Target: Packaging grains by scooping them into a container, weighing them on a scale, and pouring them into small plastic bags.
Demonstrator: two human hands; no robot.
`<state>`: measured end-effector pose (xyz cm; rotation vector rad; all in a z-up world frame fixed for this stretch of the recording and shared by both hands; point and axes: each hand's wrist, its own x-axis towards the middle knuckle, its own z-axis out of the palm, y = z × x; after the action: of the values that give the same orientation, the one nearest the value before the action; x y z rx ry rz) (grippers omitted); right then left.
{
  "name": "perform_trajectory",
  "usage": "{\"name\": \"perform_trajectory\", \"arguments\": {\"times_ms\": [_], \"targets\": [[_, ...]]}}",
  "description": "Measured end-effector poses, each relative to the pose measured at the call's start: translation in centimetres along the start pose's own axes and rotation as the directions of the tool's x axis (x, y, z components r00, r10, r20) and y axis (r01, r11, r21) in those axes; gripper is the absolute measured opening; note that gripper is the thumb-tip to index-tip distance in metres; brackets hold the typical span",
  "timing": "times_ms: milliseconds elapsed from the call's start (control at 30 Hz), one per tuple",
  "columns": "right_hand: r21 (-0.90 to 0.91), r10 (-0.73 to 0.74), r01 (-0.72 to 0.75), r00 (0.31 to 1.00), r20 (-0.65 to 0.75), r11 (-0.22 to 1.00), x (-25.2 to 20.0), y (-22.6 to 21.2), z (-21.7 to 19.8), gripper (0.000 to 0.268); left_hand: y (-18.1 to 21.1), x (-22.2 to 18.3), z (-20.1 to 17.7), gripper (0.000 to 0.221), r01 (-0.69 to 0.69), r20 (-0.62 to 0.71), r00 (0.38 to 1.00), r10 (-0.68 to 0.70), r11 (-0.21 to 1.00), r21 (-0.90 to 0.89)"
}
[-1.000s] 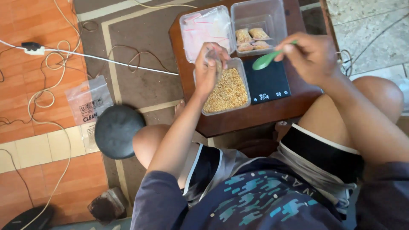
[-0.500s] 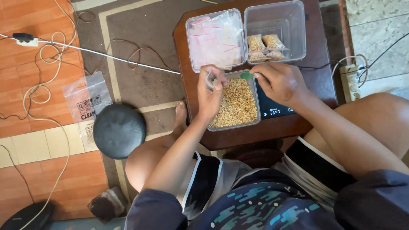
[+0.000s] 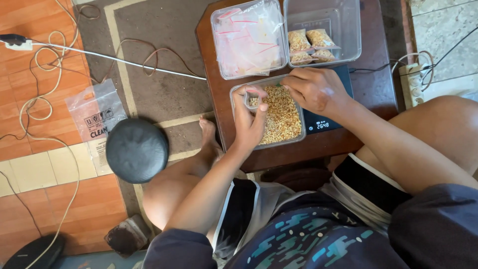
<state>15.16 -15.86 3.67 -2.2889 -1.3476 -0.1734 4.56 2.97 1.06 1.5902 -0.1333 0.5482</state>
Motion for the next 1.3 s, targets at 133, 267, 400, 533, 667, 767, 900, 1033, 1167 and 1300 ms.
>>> {"name": "perform_trajectory", "arguments": {"times_ms": [133, 267, 400, 533, 667, 767, 900, 1033, 1167, 1300], "targets": [[-0.022, 0.019, -0.018, 0.999, 0.041, 1.0, -0.1, 0.6, 0.4, 0.013, -0.2, 0.0, -0.2, 0.034, -0.01, -0.02, 1.0, 0.01, 1.0, 0.002], [0.023, 0.055, -0.057, 0.995, 0.081, 0.998, -0.1, 0.3, 0.2, 0.013, -0.3, -0.2, -0.2, 0.039, -0.035, 0.015, 0.999, 0.034, 0.997, 0.062], [0.098, 0.126, -0.138, 0.985, 0.114, 0.986, 0.1, -0.3, 0.0, 0.012, -0.8, -0.4, 0.1, 0.041, -0.036, 0.019, 0.999, 0.035, 0.997, 0.065], [0.228, 0.204, -0.223, 0.973, 0.103, 0.948, 0.6, -0.5, -0.5, 0.013, -0.5, -0.2, 0.3, 0.041, -0.034, 0.011, 0.999, 0.033, 0.999, 0.042], [0.356, 0.297, -0.3, 0.953, 0.065, 0.885, 0.7, 0.0, -0.2, 0.01, 0.3, 0.0, 0.0, 0.043, -0.029, 0.022, 0.999, 0.028, 0.999, 0.033], [0.422, 0.343, -0.332, 0.938, 0.051, 0.844, 0.2, 1.3, 0.7, 0.01, 0.2, -0.1, -0.3, 0.041, -0.03, 0.025, 0.999, 0.029, 0.998, 0.047], [0.533, 0.47, -0.43, 0.88, 0.067, 0.729, -0.2, 1.9, 1.1, 0.016, 0.3, -0.1, -0.4, 0.038, -0.01, 0.031, 0.999, 0.008, 0.999, 0.041], [0.493, 0.495, -0.478, 0.862, 0.107, 0.727, 0.5, 1.5, 0.0, 0.017, 2.0, 0.0, -0.2, 0.039, 0.107, 0.044, 0.993, -0.108, 0.994, 0.036], [0.573, 0.536, -0.509, 0.833, 0.14, 0.642, 0.1, 2.3, 0.0, 0.018, 2.5, 0.3, 0.0, 0.04, 0.114, 0.047, 0.992, -0.118, 0.991, 0.074], [0.636, 0.499, -0.463, 0.855, 0.138, 0.618, 0.1, 2.4, -1.5, 0.018, 3.1, 0.9, 0.5, 0.04, 0.159, 0.048, 0.985, -0.168, 0.976, 0.146]]}}
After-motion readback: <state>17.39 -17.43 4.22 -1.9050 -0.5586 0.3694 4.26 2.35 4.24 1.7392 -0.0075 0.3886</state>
